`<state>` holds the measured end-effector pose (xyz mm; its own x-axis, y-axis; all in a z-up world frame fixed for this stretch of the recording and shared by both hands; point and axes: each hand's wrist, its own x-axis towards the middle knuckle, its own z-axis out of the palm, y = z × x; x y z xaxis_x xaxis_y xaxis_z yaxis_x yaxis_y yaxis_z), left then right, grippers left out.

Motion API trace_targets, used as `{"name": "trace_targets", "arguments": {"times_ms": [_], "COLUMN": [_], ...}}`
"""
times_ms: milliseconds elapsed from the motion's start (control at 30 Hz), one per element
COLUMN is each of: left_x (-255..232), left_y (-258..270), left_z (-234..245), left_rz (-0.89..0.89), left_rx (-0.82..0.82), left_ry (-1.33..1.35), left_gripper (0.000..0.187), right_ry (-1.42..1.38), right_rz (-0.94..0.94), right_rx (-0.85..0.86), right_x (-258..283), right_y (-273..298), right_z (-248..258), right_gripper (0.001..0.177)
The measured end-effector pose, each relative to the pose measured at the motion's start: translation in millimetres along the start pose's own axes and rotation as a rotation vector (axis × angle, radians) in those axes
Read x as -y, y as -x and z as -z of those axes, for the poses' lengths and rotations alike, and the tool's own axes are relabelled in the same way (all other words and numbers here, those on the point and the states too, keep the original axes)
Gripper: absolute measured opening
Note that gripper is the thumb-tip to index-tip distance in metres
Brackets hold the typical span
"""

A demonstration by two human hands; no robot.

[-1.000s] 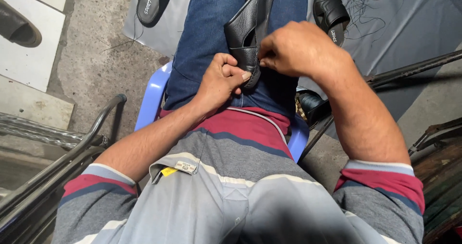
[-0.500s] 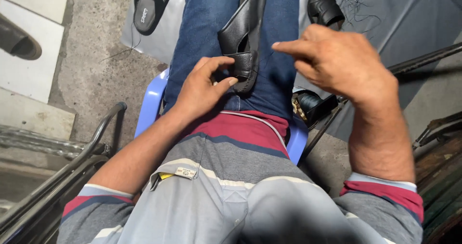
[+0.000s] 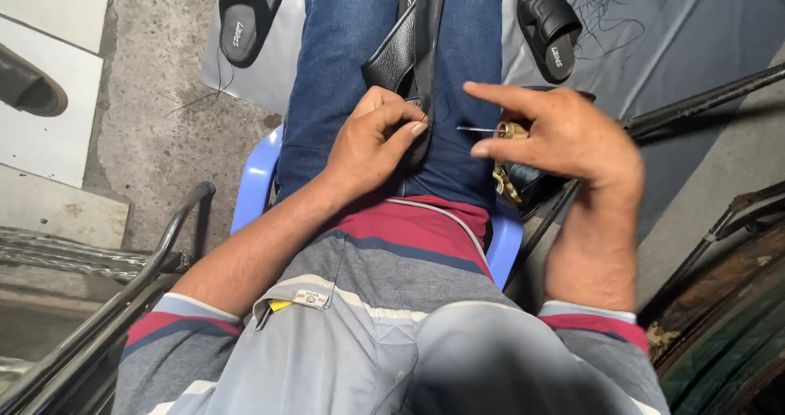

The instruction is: The person is hand-stitching the strap of a black leather sandal using a needle and thread while sitting on a stool.

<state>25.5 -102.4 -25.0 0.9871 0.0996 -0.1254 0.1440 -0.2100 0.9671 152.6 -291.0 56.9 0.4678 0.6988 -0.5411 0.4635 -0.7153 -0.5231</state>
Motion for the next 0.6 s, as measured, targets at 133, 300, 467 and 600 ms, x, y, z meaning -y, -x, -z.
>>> {"name": "trace_targets", "arguments": {"times_ms": [133, 300, 467, 600], "left_x": [16.4, 19.0, 8.1, 2.5], "left_y": [4.2, 1.7, 17.5, 18.3], "left_z": [-3.2, 3.2, 9.1, 13.0], "left_rz": [0.037, -0.077, -0.119, -0.138], "left_rx": [-0.032, -0.038, 0.016, 0.034], "left_ry": [0.022, 0.099, -0.054, -0.170], "left_gripper": [0.010, 0.011, 0.010, 0.008], "right_ry": [-0.317, -0.620, -0.238, -0.425], "right_rz": [0.021, 0.006, 0.005, 0.003], "right_rx": [-0.217, -0.174, -0.326, -0.200], "right_x": [-6.8, -9.9, -1.2, -12.0], "right_y": [-22.2, -25.3, -19.9, -28.7], "right_z": [-50.3, -65.7, -67.9, -86.0], "right_gripper": [0.058, 0.010, 0.018, 0.015]}}
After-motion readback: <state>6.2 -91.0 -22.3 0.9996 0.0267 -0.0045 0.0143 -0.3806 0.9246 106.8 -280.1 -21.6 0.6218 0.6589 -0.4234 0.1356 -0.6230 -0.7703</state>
